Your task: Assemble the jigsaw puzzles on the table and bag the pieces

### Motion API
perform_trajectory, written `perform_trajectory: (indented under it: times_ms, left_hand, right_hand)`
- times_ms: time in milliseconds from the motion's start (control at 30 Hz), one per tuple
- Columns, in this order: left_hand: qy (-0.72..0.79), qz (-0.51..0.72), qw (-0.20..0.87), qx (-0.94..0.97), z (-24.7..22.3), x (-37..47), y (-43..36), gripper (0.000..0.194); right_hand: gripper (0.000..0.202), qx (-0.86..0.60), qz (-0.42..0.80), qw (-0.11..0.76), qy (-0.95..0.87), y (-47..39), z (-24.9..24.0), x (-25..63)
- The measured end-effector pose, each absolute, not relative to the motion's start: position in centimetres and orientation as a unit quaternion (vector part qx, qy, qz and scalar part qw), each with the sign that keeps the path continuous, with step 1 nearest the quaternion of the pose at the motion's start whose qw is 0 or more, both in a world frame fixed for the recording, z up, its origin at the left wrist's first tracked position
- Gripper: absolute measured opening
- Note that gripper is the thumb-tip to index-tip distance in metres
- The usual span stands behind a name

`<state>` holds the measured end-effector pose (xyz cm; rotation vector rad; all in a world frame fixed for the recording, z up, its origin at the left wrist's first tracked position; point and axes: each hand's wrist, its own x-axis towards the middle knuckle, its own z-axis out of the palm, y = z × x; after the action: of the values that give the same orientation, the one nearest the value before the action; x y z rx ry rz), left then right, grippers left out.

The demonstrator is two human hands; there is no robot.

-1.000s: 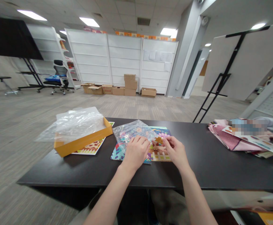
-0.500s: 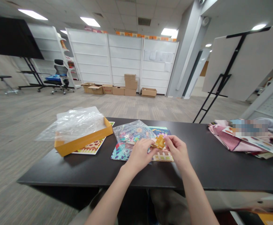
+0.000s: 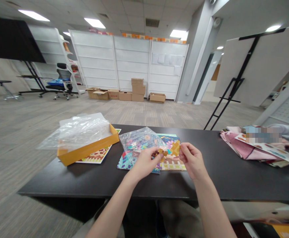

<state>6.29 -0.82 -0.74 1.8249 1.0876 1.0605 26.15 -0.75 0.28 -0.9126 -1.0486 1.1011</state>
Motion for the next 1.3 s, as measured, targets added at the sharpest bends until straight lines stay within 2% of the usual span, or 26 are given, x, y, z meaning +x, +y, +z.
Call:
perform_trajectory:
  times_ms: [67, 167, 400, 467, 533, 633, 733, 833, 933, 1033, 1133, 1300]
  left_hand:
    - [0.419, 0.414, 0.398, 0.703, -0.9, 6.3, -0.5, 0.025]
    - [0.382, 0.419, 0.49, 0.662, -0.7, 6.4, -0.5, 0.035]
    - [0.337, 0.432, 0.633, 0.547, 1.0, 6.8, -1.8, 0.06]
    - [0.322, 0.425, 0.631, 0.564, 1.0, 6.8, -1.9, 0.058]
    - [0.324, 0.425, 0.583, 0.612, 0.6, 6.8, -1.6, 0.045]
    - [0.378, 0.46, 0.454, 0.663, -0.2, 6.6, -0.9, 0.023]
    - [0.435, 0.524, 0.349, 0.644, -0.7, 6.5, -0.3, 0.013]
    - [0.424, 0.56, 0.279, 0.655, -0.4, 6.7, -0.6, 0.013]
    - [0.373, 0.538, 0.211, 0.726, -0.1, 7.1, -1.3, 0.018]
    - [0.332, 0.5, 0.166, 0.782, -0.1, 7.3, -1.6, 0.033]
    - [0.336, 0.455, 0.126, 0.815, -0.5, 6.3, -1.4, 0.044]
    - [0.456, 0.352, 0.038, 0.817, -0.9, 2.8, -0.8, 0.038]
  right_hand:
    - [0.041, -0.424, 0.488, 0.583, -0.492, -0.8, 0.1, 26.0]
    - [0.044, -0.448, 0.475, 0.54, -0.531, -0.7, -0.1, 25.5]
    - [0.045, -0.441, 0.44, 0.524, -0.581, -0.4, -0.6, 24.7]
    - [0.043, -0.438, 0.429, 0.521, -0.594, -0.4, -0.7, 24.6]
    - [0.041, -0.435, 0.417, 0.518, -0.607, -0.4, -0.8, 24.5]
    - [0.042, -0.437, 0.408, 0.524, -0.606, -0.5, -0.7, 24.2]
    - [0.049, -0.45, 0.451, 0.522, -0.568, -0.6, -0.5, 23.9]
    - [0.055, -0.447, 0.556, 0.493, -0.498, -0.8, -0.4, 23.8]
    - [0.053, -0.411, 0.616, 0.493, -0.456, -0.9, -0.3, 23.9]
    - [0.043, -0.398, 0.601, 0.516, -0.462, -0.8, -0.6, 24.2]
    - [0.043, -0.421, 0.561, 0.537, -0.468, -0.4, -0.9, 24.5]
    - [0.047, -0.464, 0.476, 0.573, -0.479, 0.1, -1.1, 25.1]
